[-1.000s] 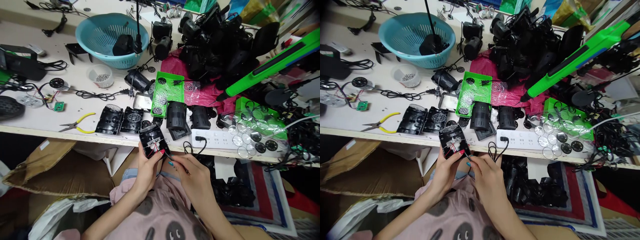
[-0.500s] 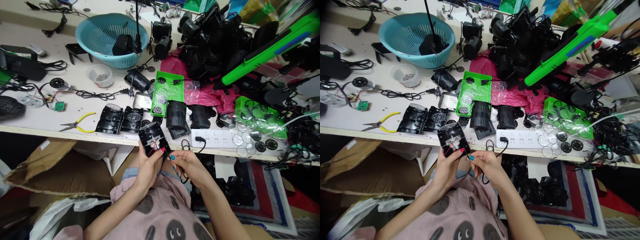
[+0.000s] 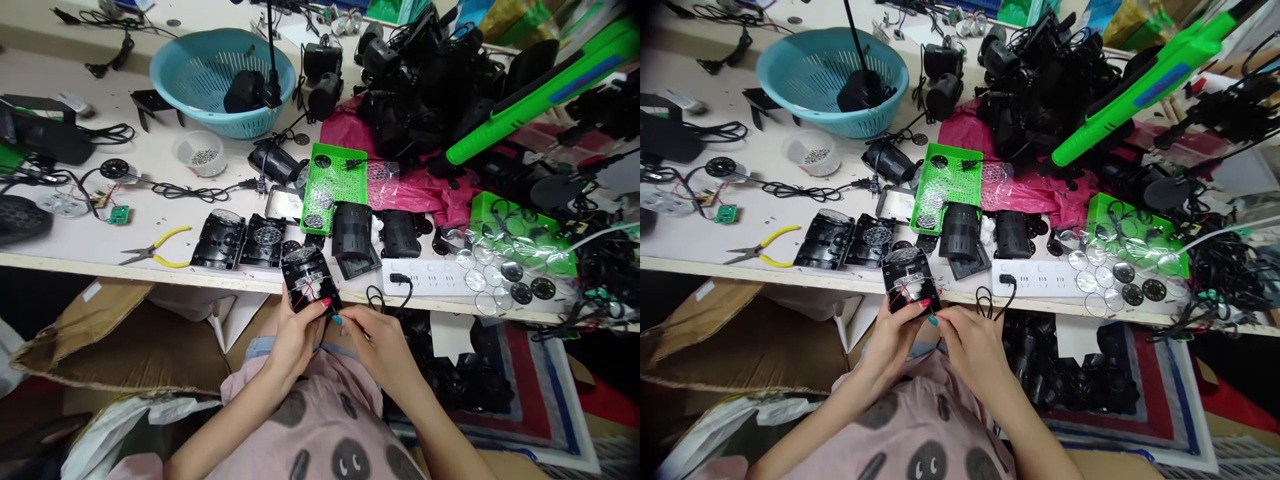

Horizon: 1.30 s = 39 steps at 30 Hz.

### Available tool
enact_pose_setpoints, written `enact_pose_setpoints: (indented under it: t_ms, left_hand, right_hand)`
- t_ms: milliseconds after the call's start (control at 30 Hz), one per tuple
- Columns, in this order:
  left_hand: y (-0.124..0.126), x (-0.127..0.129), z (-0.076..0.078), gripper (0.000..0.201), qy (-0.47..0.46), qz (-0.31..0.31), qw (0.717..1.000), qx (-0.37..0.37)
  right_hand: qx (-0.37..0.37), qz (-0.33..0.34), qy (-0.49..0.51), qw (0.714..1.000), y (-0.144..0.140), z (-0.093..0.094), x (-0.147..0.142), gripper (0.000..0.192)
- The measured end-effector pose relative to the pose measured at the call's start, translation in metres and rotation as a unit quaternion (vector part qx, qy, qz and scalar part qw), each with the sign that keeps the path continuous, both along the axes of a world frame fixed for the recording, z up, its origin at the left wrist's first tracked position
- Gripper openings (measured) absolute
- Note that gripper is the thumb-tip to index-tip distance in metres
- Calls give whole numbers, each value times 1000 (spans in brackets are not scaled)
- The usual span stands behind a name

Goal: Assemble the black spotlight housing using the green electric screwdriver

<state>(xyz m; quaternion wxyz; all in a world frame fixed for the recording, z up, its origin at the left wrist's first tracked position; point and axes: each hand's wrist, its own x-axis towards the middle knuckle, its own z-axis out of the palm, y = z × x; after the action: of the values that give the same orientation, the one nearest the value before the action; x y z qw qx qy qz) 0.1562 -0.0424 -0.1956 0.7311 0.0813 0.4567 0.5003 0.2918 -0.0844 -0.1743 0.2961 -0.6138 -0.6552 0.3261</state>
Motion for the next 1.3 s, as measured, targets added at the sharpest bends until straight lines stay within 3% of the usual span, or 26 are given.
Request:
enact_pose_setpoints:
  t_ms: [133, 267, 333, 467, 600, 733, 833, 1000, 1200, 1300]
  left_hand:
    - [2, -1, -1, 70, 19, 8, 1000, -2]
    - [7, -7, -3, 72, 21, -12, 1000, -5]
    - [11, -11, -3, 74, 18, -28, 999, 0]
    - [19, -17, -6, 74, 17, -45, 999, 7]
    - [20, -19, -8, 65, 13, -64, 998, 10]
    - [18, -17, -6, 55, -3, -81, 997, 19]
    - [17, -16, -4, 63, -6, -83, 997, 9]
    - [18, -16, 0, 77, -23, -88, 996, 4]
    - [19, -20, -5, 71, -36, -116, 993, 3]
    - [20, -22, -5, 71, -55, -123, 991, -4]
  right_hand:
    - [-43, -40, 59, 997, 0, -7, -5, 23]
    - [-89, -12, 101, 991, 7, -6, 4, 21]
    - [-73, -15, 96, 993, 16, 0, 16, 19]
    - [32, -60, 65, 996, 50, 19, 45, 15]
    - [61, 24, -23, 998, 93, 30, 67, 48]
    - [30, 120, -110, 986, 127, 27, 77, 83]
    - [-12, 160, -150, 976, 141, 20, 77, 100]
    - [4, 164, -148, 975, 147, 10, 75, 92]
    - [-38, 192, -181, 964, 148, 16, 79, 94]
    - [-25, 209, -176, 962, 149, 19, 80, 91]
